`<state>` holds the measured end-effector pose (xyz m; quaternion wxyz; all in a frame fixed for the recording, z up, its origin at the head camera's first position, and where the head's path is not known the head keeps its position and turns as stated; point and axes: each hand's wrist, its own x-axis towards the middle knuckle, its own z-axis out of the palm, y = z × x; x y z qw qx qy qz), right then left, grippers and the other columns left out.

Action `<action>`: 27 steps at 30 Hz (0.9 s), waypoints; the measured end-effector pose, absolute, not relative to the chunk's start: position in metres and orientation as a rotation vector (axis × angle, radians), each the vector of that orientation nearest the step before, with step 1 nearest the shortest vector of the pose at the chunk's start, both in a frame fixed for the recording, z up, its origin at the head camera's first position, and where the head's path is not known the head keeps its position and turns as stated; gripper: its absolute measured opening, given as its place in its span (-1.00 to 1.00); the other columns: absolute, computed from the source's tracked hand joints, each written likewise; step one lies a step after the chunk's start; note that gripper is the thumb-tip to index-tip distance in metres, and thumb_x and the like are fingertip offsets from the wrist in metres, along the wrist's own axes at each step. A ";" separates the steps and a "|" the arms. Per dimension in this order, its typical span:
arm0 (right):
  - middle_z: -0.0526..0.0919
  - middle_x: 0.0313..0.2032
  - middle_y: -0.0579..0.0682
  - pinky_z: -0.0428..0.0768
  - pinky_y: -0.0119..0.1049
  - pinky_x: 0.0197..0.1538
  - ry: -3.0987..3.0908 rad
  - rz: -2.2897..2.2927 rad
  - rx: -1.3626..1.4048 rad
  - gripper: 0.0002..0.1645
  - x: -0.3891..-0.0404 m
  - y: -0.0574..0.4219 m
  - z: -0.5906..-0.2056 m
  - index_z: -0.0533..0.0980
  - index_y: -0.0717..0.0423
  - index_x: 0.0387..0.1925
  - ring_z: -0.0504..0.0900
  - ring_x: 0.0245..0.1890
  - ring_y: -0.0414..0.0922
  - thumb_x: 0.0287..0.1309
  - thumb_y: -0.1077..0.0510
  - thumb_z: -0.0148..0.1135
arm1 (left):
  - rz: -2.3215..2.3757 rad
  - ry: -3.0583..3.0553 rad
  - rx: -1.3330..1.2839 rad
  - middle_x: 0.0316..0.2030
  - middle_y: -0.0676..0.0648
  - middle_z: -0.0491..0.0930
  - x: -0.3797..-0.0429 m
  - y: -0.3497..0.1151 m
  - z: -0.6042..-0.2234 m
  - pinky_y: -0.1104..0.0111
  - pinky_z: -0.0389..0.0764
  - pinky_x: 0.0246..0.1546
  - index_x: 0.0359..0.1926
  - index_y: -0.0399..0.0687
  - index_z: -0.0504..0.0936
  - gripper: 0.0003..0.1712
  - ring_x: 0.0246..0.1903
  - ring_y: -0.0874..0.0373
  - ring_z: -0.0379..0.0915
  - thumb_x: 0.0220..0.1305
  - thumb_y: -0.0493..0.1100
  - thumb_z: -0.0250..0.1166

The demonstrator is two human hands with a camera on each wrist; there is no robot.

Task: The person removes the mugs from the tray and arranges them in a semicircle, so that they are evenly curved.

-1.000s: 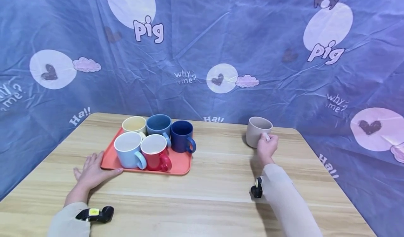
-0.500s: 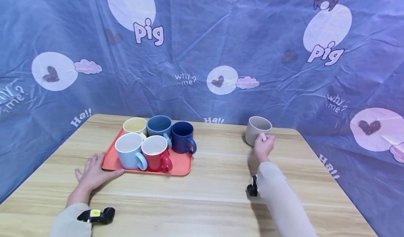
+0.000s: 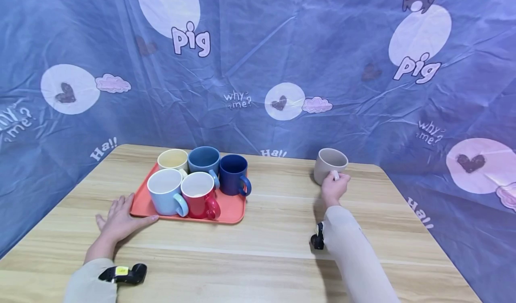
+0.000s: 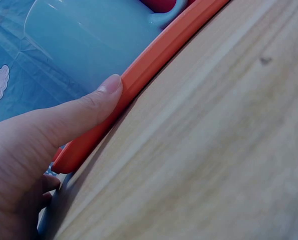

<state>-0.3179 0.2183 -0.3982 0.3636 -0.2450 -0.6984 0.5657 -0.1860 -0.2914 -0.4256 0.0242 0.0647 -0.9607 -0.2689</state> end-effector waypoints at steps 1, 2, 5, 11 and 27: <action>0.40 -0.38 0.21 0.30 -0.11 -0.04 -1.797 1.452 -0.637 -0.78 -0.318 0.218 -0.398 0.22 0.34 -0.28 0.39 -0.21 0.10 0.10 0.25 -0.02 | -0.832 -2.972 0.199 0.15 -0.56 -0.24 -0.186 -0.291 -0.425 -0.30 -0.62 -0.19 0.25 -0.41 -0.18 0.33 0.14 -0.41 -0.50 -0.26 0.46 0.16; 0.39 -0.38 0.21 0.30 -0.11 -0.04 -1.797 1.450 -0.641 -0.78 -0.318 0.217 -0.398 0.21 0.34 -0.28 0.39 -0.21 0.11 0.10 0.26 -0.02 | -0.829 -2.972 0.198 0.15 -0.56 -0.25 -0.186 -0.292 -0.425 -0.30 -0.62 -0.19 0.25 -0.41 -0.18 0.33 0.14 -0.41 -0.50 -0.26 0.46 0.16; 0.39 -0.36 0.23 0.30 -0.08 -0.05 -1.796 1.453 -0.642 -0.79 -0.318 0.216 -0.399 0.21 0.34 -0.27 0.39 -0.20 0.12 0.11 0.27 -0.03 | -0.836 -2.971 0.201 0.15 -0.57 -0.25 -0.186 -0.292 -0.425 -0.29 -0.63 -0.19 0.25 -0.41 -0.18 0.33 0.14 -0.41 -0.50 -0.26 0.46 0.16; 0.42 -0.31 0.26 0.30 -0.11 -0.03 -1.806 1.443 -0.644 -0.76 -0.316 0.217 -0.399 0.21 0.34 -0.25 0.39 -0.18 0.10 0.12 0.25 0.00 | -0.852 -2.971 0.194 0.14 -0.58 -0.24 -0.187 -0.293 -0.425 -0.30 -0.63 -0.20 0.24 -0.42 -0.18 0.34 0.13 -0.42 -0.51 -0.27 0.46 0.17; 0.42 -0.26 0.27 0.28 -0.16 0.04 -1.842 1.461 -0.602 -0.74 -0.311 0.222 -0.396 0.22 0.37 -0.26 0.37 -0.12 0.07 0.10 0.27 0.04 | -0.823 -2.961 0.178 0.15 -0.57 -0.23 -0.186 -0.293 -0.429 -0.31 -0.61 -0.20 0.24 -0.43 -0.17 0.31 0.13 -0.42 -0.50 -0.24 0.43 0.18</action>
